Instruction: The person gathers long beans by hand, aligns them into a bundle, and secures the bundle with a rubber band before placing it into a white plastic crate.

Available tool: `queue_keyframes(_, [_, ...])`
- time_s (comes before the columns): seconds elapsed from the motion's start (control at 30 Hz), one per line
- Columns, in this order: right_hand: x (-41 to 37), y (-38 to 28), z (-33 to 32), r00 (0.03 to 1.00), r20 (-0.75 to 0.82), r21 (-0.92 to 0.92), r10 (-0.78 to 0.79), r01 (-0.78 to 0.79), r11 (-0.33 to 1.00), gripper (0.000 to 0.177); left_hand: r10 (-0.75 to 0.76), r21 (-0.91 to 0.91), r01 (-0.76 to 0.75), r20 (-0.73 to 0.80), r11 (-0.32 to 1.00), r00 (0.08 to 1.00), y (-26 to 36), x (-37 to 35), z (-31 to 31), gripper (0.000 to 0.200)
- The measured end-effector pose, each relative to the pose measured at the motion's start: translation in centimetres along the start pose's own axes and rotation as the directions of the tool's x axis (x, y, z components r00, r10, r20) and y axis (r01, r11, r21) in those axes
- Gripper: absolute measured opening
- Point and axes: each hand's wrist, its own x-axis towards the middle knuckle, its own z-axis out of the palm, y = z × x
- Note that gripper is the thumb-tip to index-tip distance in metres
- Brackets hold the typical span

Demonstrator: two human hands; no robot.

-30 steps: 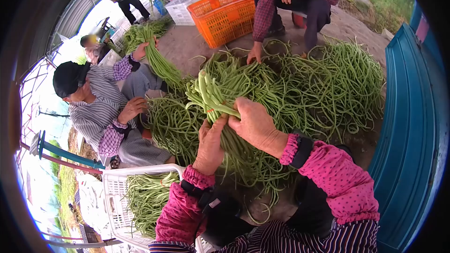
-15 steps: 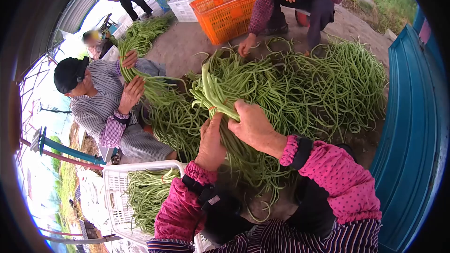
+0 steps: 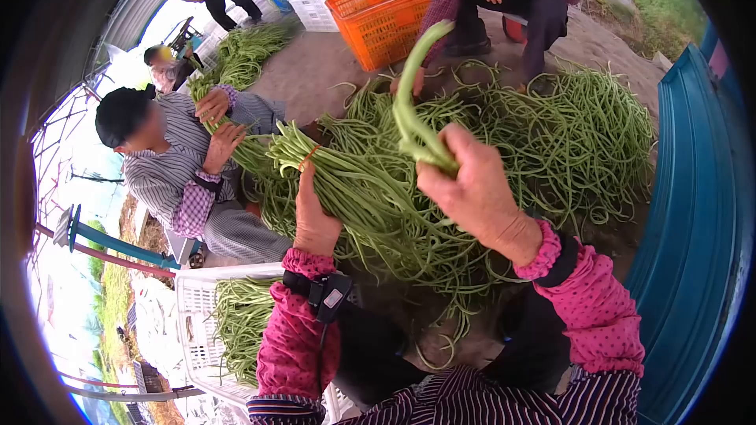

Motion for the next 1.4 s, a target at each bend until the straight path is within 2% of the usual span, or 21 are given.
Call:
queue_keyframes(0.03, [0.5,-0.6,-1.1,0.996,-0.079,-0.078,-0.034,0.028,0.997,0.012,0.006,0.008,-0.006,0.001,1.0,1.0,0.0,0.0,0.0,0.048])
queue_keyframes(0.07, [1.0,-1.6,-1.8,0.983,-0.181,0.052,-0.027,0.036,0.998,0.012,0.023,0.011,-0.023,0.003,1.0,1.0,-0.2,0.4,-0.5,0.047])
queue_keyframes(0.1, [1.4,-2.0,-3.0,0.941,-0.306,-0.082,-0.147,0.128,0.988,0.011,0.014,-0.017,-0.014,-0.01,1.0,1.0,-0.2,0.7,-0.6,0.043])
queue_keyframes(0.2, [1.7,-4.2,-6.9,0.76,-0.604,-0.062,-0.241,0.256,0.965,0.01,-0.014,-0.069,0.008,-0.093,0.998,0.996,-0.3,0.5,-0.1,0.034])
queue_keyframes(0.23, [1.2,-5.4,-8.4,0.737,-0.653,-0.097,-0.171,0.143,0.985,0.008,-0.014,-0.059,0.009,-0.098,0.998,0.995,-0.5,0.6,-0.1,0.036])
queue_keyframes(0.3, [1.1,-6.1,-9.6,0.655,-0.726,0.002,-0.211,0.308,0.951,0.008,-0.008,-0.033,0.005,-0.105,0.999,0.994,-0.5,1.0,-0.5,0.042])
queue_keyframes(0.6, [-1.7,-5.6,-16.9,0.586,-0.733,-0.168,-0.346,0.337,0.927,0.01,0.091,-0.112,-0.104,-0.121,0.988,0.988,0.7,2.1,-3.4,0.04])
queue_keyframes(0.63, [-1.7,-5.9,-17.5,0.569,-0.74,-0.184,-0.36,0.343,0.921,0.009,0.298,0.255,-0.281,-0.03,0.925,0.954,0.3,3.2,-6.6,0.053])
queue_keyframes(0.67, [-1.0,-6.1,-17.7,0.486,-0.808,-0.181,-0.333,0.333,0.925,0.01,0.49,0.563,-0.437,0.063,0.701,0.869,0.0,4.2,-9.7,0.072])
queue_keyframes(0.73, [-1.1,-6.5,-18.4,0.43,-0.819,-0.251,-0.38,0.326,0.911,0.009,0.708,0.912,-0.406,0.249,0.058,0.66,-0.2,2.5,-10.3,0.094])
queue_keyframes(0.77, [-1.4,-6.6,-19.1,0.399,-0.822,-0.289,-0.406,0.322,0.902,0.009,0.667,0.762,-0.563,0.241,0.32,0.705,0.0,4.0,-12.4,0.095])
queue_keyframes(0.8, [-1.7,-6.7,-19.7,0.42,-0.786,-0.337,-0.454,0.325,0.884,0.009,0.642,0.743,-0.548,0.212,0.384,0.737,0.5,4.6,-13.5,0.095])
queue_keyframes(0.83, [-1.9,-6.8,-19.9,0.403,-0.791,-0.366,-0.461,0.291,0.884,0.009,0.514,0.521,-0.45,0.026,0.725,0.858,1.3,4.9,-13.0,0.094])
queue_keyframes(0.87, [-1.7,-6.9,-19.7,0.385,-0.797,-0.39,-0.465,0.259,0.883,0.008,0.303,0.209,-0.279,-0.097,0.937,0.948,2.8,4.5,-11.8,0.093])
queue_keyframes(0.93, [-1.9,-6.3,-20.2,0.382,-0.796,-0.414,-0.47,0.225,0.882,0.007,0.24,0.21,-0.211,-0.124,0.955,0.963,2.8,4.2,-11.0,0.09])
queue_keyframes(1.0, [-2.3,-6.1,-19.8,0.403,-0.8,-0.387,-0.444,0.22,0.896,0.009,0.55,0.764,-0.411,0.089,0.498,0.831,1.0,3.1,-10.6,0.085])
queue_keyframes(1.07, [-2.4,-5.8,-19.6,0.425,-0.795,-0.366,-0.434,0.235,0.901,0.01,0.512,0.765,-0.439,0.168,0.471,0.842,0.6,2.5,-9.2,0.085])
queue_keyframes(1.17, [-2.5,-5.8,-18.7,0.457,-0.803,-0.305,-0.381,0.234,0.923,0.01,0.423,0.523,-0.444,0.169,0.728,0.89,0.5,2.7,-9.2,0.055])
queue_keyframes(1.23, [-2.3,-5.6,-18.2,0.476,-0.788,-0.31,-0.391,0.241,0.92,0.01,0.247,0.177,-0.252,0.047,0.952,0.968,0.9,2.5,-7.2,0.049])
queue_keyframes(1.3, [-2.3,-5.4,-18.0,0.483,-0.758,-0.382,-0.438,0.215,0.899,0.01,0.083,-0.065,-0.083,-0.013,0.994,0.996,1.5,1.6,-4.7,0.053])
queue_keyframes(1.4, [-1.5,-5.2,-18.1,0.45,-0.645,-0.703,-0.618,-0.032,0.711,0.017,0.042,-0.109,-0.043,-0.015,0.993,0.999,1.5,-0.6,-1.2,0.06])
